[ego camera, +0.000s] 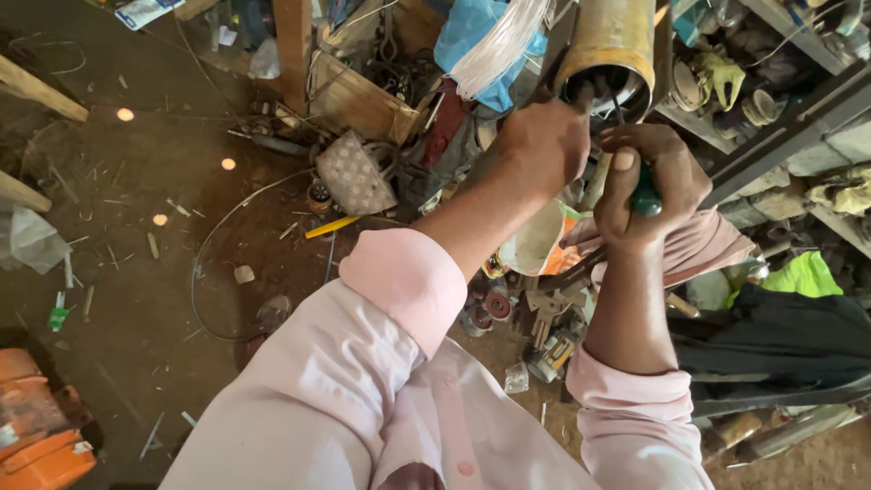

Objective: The person works on a cylindrical metal pump housing mounted on a stand in a cluttered repair workshop. They pull a white plastic strip out of the cylinder, unscrew and reposition parts with a green-handled screwdriver, tap components with a hammer, and file the metal surface while checking the fit of parts inside the housing.

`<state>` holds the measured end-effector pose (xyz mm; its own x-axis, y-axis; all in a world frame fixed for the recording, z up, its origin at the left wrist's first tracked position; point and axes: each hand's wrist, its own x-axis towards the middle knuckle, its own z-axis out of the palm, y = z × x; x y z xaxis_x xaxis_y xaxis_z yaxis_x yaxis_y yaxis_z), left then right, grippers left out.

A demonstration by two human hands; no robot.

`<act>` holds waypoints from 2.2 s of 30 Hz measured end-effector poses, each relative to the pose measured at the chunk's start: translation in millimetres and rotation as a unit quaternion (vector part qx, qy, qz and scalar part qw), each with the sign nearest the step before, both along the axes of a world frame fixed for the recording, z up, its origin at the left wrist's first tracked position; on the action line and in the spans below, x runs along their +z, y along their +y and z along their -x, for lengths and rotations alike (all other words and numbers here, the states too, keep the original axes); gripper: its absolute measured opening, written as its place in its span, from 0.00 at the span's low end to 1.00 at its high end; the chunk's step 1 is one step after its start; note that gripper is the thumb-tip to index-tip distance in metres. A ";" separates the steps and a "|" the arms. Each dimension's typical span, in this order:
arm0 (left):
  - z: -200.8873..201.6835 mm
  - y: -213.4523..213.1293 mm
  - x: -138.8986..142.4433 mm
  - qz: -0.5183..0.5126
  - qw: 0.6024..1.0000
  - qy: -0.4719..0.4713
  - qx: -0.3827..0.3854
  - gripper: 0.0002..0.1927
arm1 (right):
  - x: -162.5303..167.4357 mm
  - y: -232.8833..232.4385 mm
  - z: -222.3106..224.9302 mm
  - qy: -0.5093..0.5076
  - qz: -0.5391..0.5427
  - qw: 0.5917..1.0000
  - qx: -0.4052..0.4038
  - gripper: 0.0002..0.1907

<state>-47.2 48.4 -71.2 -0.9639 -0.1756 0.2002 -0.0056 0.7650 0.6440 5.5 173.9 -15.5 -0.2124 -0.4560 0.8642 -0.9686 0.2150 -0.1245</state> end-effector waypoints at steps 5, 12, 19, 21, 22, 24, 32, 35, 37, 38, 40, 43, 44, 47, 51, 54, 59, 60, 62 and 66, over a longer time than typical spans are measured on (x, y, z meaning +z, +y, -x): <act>-1.2 2.7 0.8 -0.020 0.999 -0.036 0.017 0.16 | -6.3 -0.6 21.7 -0.002 -0.010 1.000 -0.008 0.13; 0.1 4.3 -1.7 -0.027 0.998 -0.045 0.020 0.14 | -4.4 -7.2 38.3 -0.005 0.010 1.000 0.008 0.19; -6.6 3.1 -3.7 0.011 1.000 0.024 0.010 0.15 | 9.6 -6.5 40.6 -0.052 0.081 0.994 0.056 0.21; -8.8 2.3 -0.7 0.012 0.999 0.039 0.008 0.16 | 10.9 1.1 28.6 -0.033 0.067 0.996 0.039 0.22; -9.5 1.7 1.4 0.008 0.999 0.033 0.004 0.15 | 11.3 5.4 21.0 -0.040 0.068 0.996 0.033 0.22; -10.0 0.1 5.8 0.001 1.000 0.021 -0.002 0.13 | 13.2 12.0 7.6 -0.076 0.075 0.994 0.024 0.23; -13.3 -2.4 14.2 -0.036 0.999 -0.033 -0.022 0.14 | 21.2 20.0 -18.2 -0.111 0.056 0.992 0.021 0.26; -12.4 -1.4 15.1 0.008 0.999 -0.042 -0.009 0.13 | 18.3 21.1 -22.4 -0.109 0.064 0.992 0.022 0.26; -10.2 -0.9 15.2 0.035 0.999 -0.038 -0.003 0.12 | 16.5 20.3 -23.3 -0.079 0.070 0.994 0.012 0.24; -9.4 -0.6 14.3 0.040 0.998 -0.039 -0.002 0.12 | 16.0 19.0 -22.5 -0.062 0.066 0.996 0.014 0.24; -8.6 0.0 11.7 0.045 0.999 -0.031 0.000 0.11 | 16.7 15.7 -21.0 -0.031 0.054 0.998 0.016 0.24; -9.1 0.6 5.9 0.061 0.998 0.001 0.000 0.11 | 19.7 9.0 -19.1 0.025 0.122 0.983 0.135 0.25; -9.7 1.4 4.0 0.076 0.997 0.009 -0.004 0.12 | 20.2 8.3 -20.9 0.026 0.124 0.984 0.123 0.26; -10.0 4.7 0.0 0.088 0.996 0.007 0.012 0.10 | 18.6 6.0 -25.6 0.023 0.121 0.988 0.096 0.27; -4.9 6.8 -1.8 0.091 0.995 0.016 0.032 0.11 | 8.5 3.4 -22.7 0.014 0.113 0.989 0.093 0.27; -0.5 7.8 -4.0 0.092 0.994 0.031 0.044 0.21 | -2.9 0.8 -13.5 0.025 0.129 0.986 0.104 0.27; 1.6 10.6 -11.4 0.080 0.993 0.071 0.041 0.13 | -30.9 -8.8 -11.6 0.069 0.124 0.987 0.073 0.27; 1.2 11.5 -13.0 0.082 0.992 0.086 0.044 0.14 | -35.9 -12.0 -12.2 0.063 0.114 0.989 0.063 0.27; 1.5 11.9 -15.1 0.086 0.992 0.070 0.052 0.12 | -40.6 -16.3 -11.2 0.061 0.112 0.990 0.059 0.27; 2.4 11.8 -15.5 0.068 0.985 0.137 0.074 0.12 | -33.3 -12.3 0.4 0.059 0.092 0.994 0.008 0.27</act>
<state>-49.6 60.2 -86.7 -0.8359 -0.2635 0.4815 0.0363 0.8487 0.5276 5.1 161.5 -48.8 -0.0991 -0.2907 0.9517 -0.9818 0.1842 -0.0460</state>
